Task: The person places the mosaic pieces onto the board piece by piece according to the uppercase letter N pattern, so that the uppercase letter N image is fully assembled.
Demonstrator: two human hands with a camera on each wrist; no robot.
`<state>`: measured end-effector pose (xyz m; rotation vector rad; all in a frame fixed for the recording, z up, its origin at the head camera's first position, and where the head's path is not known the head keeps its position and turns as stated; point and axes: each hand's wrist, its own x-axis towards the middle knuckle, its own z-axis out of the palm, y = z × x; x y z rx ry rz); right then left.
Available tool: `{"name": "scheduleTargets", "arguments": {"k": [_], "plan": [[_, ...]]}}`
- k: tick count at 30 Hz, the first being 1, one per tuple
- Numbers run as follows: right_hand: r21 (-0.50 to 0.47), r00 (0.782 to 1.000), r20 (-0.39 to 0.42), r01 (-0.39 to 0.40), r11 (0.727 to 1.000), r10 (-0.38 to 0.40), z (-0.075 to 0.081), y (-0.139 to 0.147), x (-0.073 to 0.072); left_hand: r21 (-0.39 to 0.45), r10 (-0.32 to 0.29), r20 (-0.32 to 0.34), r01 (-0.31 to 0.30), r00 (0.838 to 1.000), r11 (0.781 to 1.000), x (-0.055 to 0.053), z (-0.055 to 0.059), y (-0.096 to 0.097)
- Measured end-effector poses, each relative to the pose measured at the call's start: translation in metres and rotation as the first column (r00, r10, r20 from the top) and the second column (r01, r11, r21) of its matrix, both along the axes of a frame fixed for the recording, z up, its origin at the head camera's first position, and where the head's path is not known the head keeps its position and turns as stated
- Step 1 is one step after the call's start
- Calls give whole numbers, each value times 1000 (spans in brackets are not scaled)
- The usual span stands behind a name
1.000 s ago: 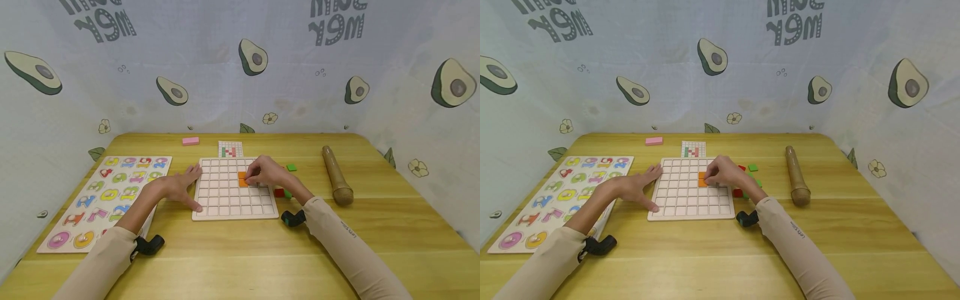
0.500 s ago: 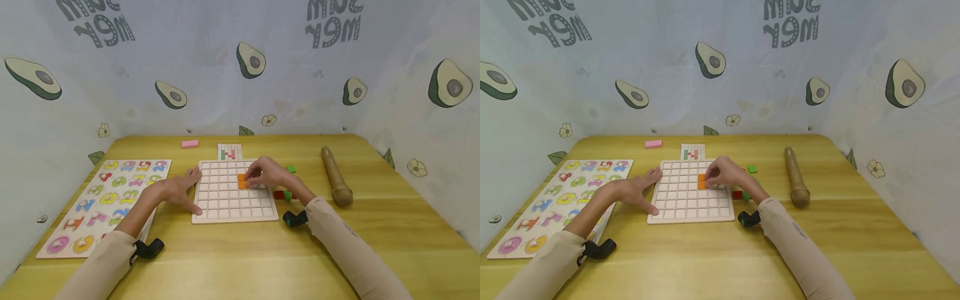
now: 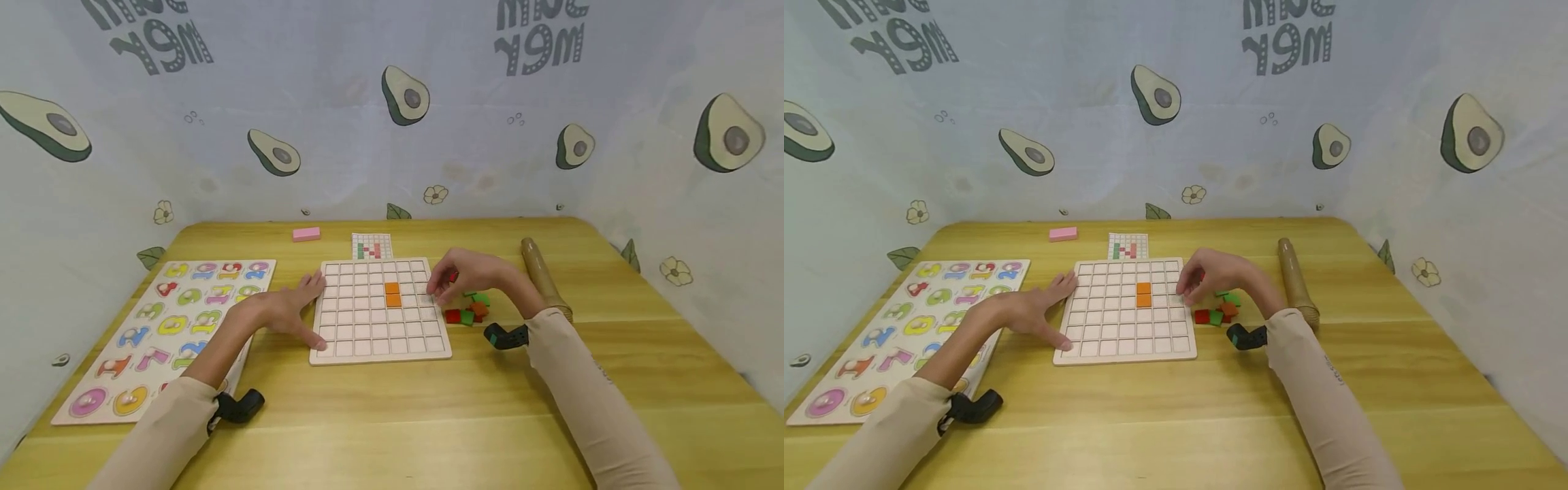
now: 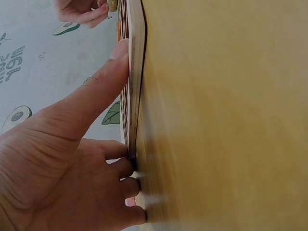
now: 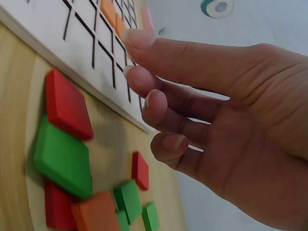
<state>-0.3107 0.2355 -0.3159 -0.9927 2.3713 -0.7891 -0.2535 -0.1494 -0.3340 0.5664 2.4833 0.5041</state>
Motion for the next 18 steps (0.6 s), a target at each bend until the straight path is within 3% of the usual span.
{"name": "scheduleTargets", "arguments": {"k": [7,18], "plan": [[59,997,75,4,998,-9,6,22,-2,-8,6,1,-6,1000,1000,0,1,-3],[163,988,115,79,984,-99,10,49,-5,7,-15,-6,15,1000,1000,-3,-1,-1]]}}
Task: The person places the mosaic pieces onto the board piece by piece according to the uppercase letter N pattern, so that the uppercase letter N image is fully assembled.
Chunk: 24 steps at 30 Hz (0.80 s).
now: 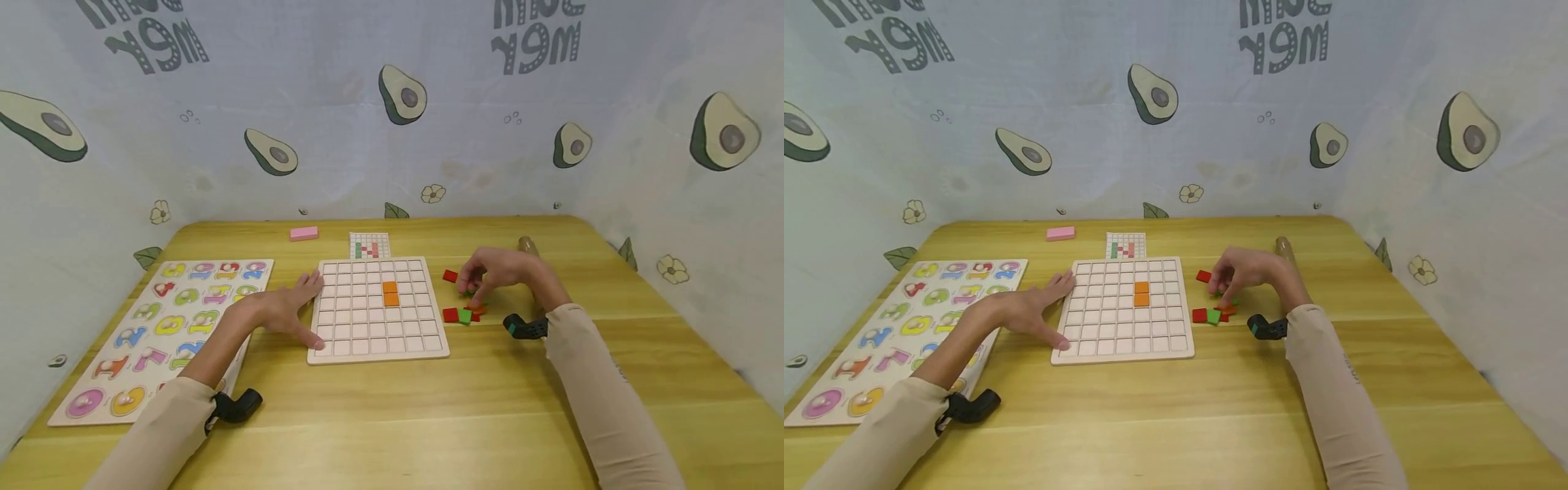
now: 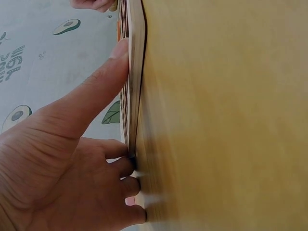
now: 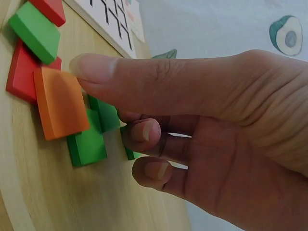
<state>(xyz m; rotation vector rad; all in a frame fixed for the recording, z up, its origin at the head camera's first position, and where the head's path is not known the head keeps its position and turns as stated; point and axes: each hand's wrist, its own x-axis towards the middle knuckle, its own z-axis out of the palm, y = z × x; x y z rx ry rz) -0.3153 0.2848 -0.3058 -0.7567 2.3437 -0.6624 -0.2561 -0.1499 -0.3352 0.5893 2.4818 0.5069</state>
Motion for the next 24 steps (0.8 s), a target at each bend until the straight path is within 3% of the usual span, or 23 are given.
{"name": "scheduleTargets", "arguments": {"k": [10,24], "plan": [[51,997,64,38,998,-42,-1,6,-3,1,5,13,-5,1000,1000,-2,-1,-1],[90,995,55,78,993,-83,-6,5,-1,-14,12,4,-12,1000,1000,0,-1,-1]]}}
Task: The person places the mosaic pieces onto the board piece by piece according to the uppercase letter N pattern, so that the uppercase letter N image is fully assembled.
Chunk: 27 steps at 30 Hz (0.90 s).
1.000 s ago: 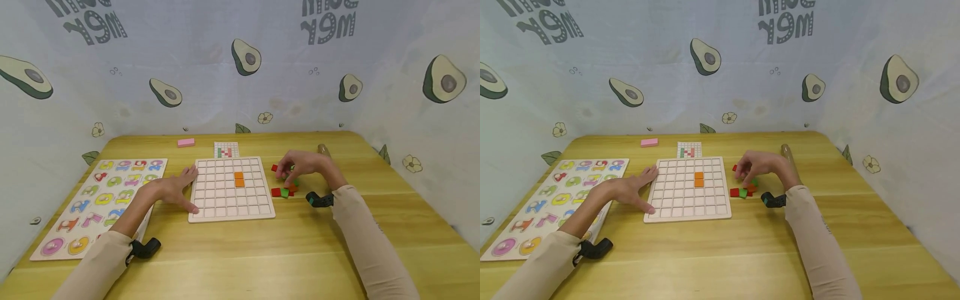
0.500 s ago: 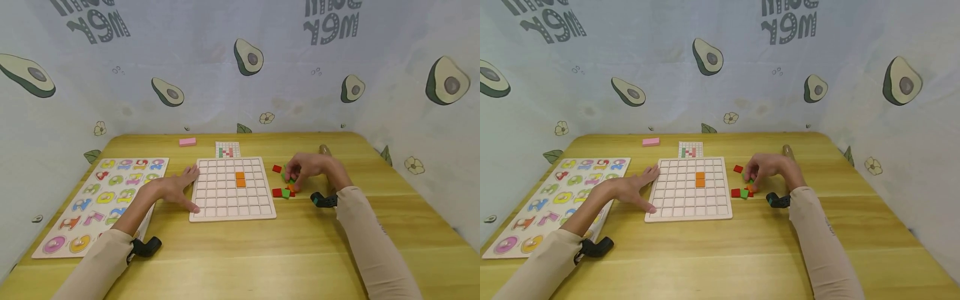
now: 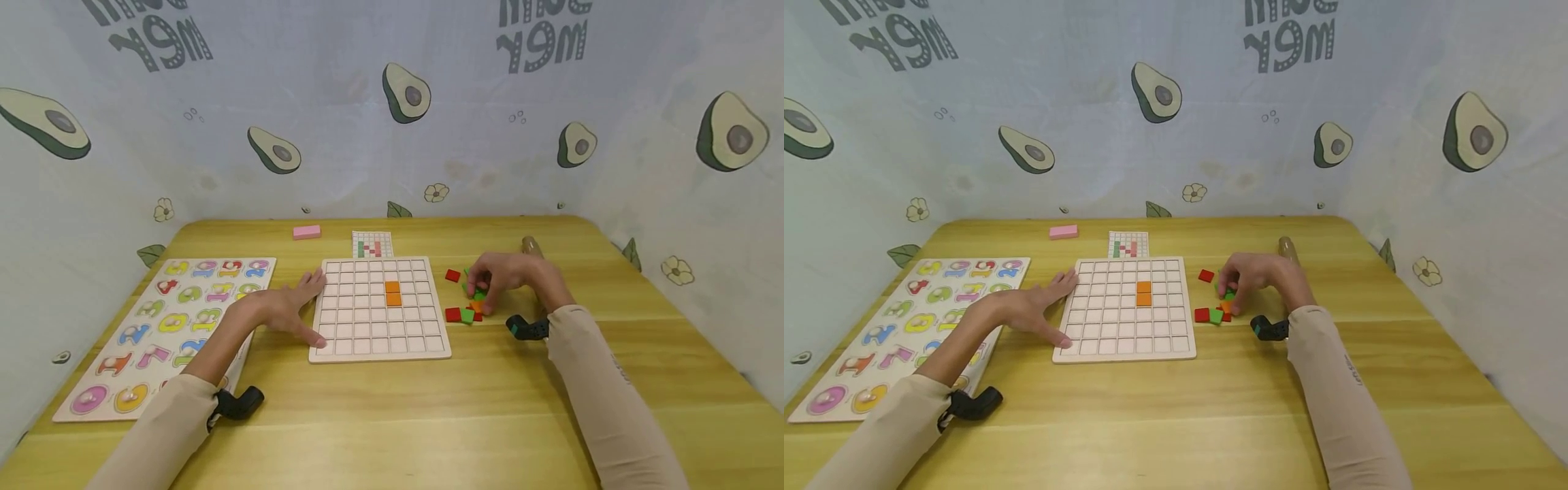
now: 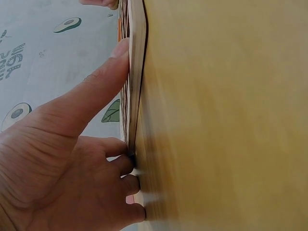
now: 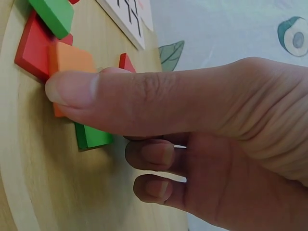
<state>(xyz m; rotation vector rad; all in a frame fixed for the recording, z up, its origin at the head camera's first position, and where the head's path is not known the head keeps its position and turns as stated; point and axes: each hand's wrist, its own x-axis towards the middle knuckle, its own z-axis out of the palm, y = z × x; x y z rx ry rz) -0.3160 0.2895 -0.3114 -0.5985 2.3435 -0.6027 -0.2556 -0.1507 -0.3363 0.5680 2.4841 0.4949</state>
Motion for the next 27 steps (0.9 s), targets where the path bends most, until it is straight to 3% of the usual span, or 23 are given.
{"name": "scheduleTargets", "arguments": {"k": [27], "plan": [[26,997,-72,-34,999,36,1,-7,2,-13,2,-2,-2,1000,1000,-3,-1,-1]]}}
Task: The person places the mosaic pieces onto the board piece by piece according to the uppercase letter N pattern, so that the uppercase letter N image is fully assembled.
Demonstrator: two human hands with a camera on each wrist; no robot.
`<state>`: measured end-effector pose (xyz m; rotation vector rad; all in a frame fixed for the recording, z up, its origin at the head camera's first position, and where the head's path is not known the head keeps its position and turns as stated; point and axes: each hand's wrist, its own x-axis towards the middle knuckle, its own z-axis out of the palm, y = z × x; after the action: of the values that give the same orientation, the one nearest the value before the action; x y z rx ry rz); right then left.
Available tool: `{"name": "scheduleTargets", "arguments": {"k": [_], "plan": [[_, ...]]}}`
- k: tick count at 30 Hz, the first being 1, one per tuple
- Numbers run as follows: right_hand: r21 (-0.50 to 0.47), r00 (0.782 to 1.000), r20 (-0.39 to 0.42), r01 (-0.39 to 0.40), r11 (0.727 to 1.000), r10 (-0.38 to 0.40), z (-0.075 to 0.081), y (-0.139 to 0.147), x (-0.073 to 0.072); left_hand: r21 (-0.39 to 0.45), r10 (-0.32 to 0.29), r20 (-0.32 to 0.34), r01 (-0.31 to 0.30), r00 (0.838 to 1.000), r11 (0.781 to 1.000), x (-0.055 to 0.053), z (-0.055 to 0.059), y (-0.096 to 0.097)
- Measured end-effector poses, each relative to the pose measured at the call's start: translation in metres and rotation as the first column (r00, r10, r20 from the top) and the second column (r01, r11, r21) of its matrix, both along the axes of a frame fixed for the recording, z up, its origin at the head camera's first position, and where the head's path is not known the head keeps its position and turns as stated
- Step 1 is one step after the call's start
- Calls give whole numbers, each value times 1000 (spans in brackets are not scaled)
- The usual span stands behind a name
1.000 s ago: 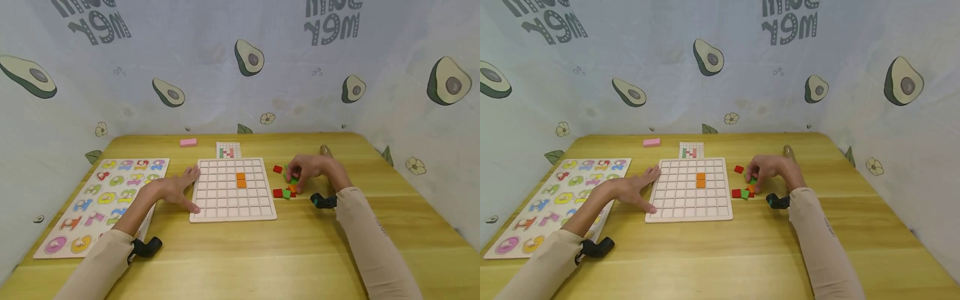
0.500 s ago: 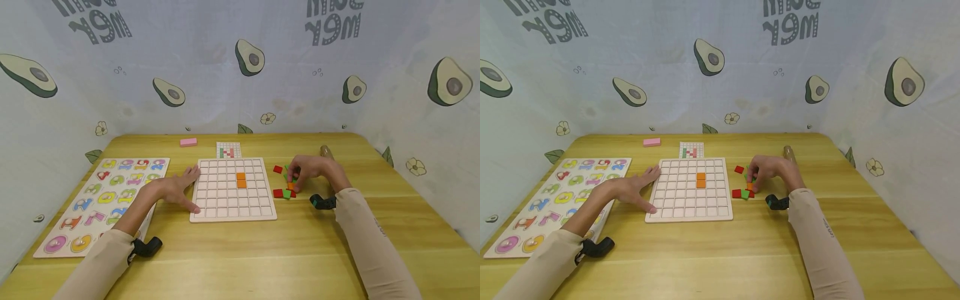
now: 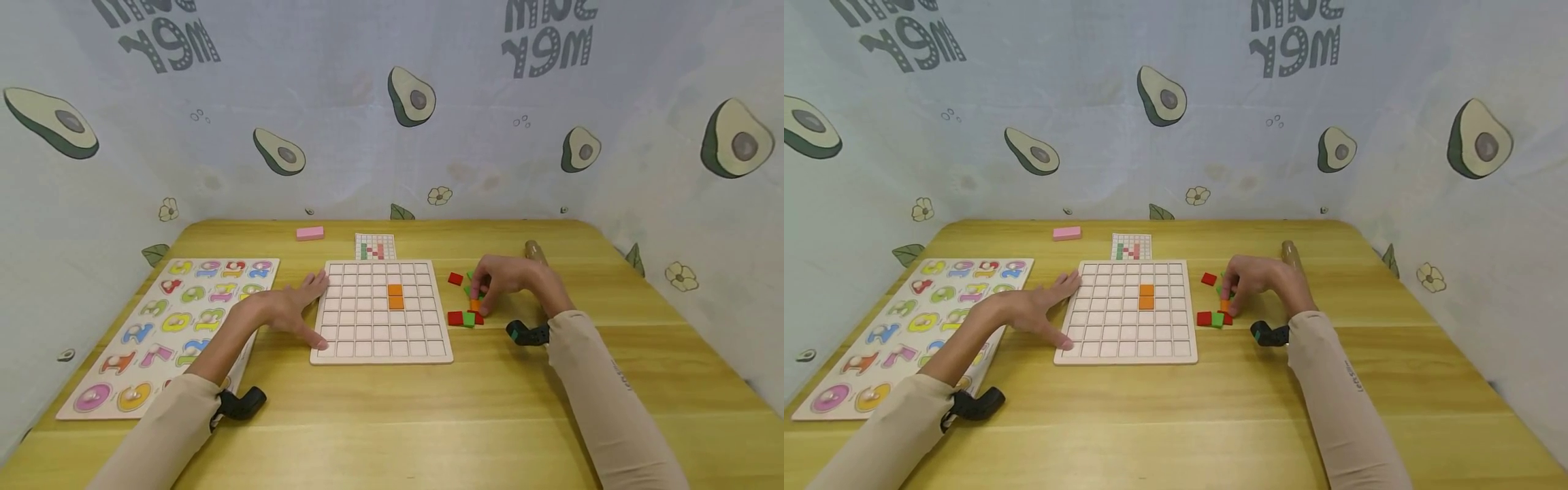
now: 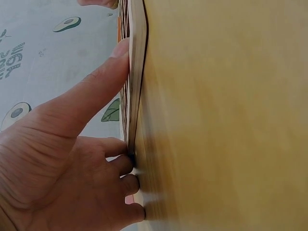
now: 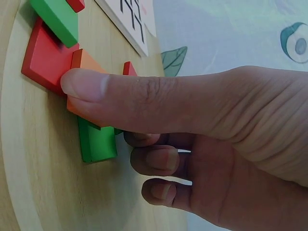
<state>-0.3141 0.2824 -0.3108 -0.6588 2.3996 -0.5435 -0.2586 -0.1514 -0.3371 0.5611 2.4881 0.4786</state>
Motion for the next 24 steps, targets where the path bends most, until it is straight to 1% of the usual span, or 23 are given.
{"name": "scheduleTargets", "arguments": {"k": [14,21,24], "plan": [[5,999,-49,2,1000,-2,0,0,-1,3,6,-5,-6,1000,1000,1,1,1],[-28,998,-59,15,999,-17,-1,1,-2,5,2,-5,-2,1000,1000,0,0,1],[-45,998,-66,3,999,-6,-2,1,-3,4,5,-4,-5,1000,1000,1,0,0]]}}
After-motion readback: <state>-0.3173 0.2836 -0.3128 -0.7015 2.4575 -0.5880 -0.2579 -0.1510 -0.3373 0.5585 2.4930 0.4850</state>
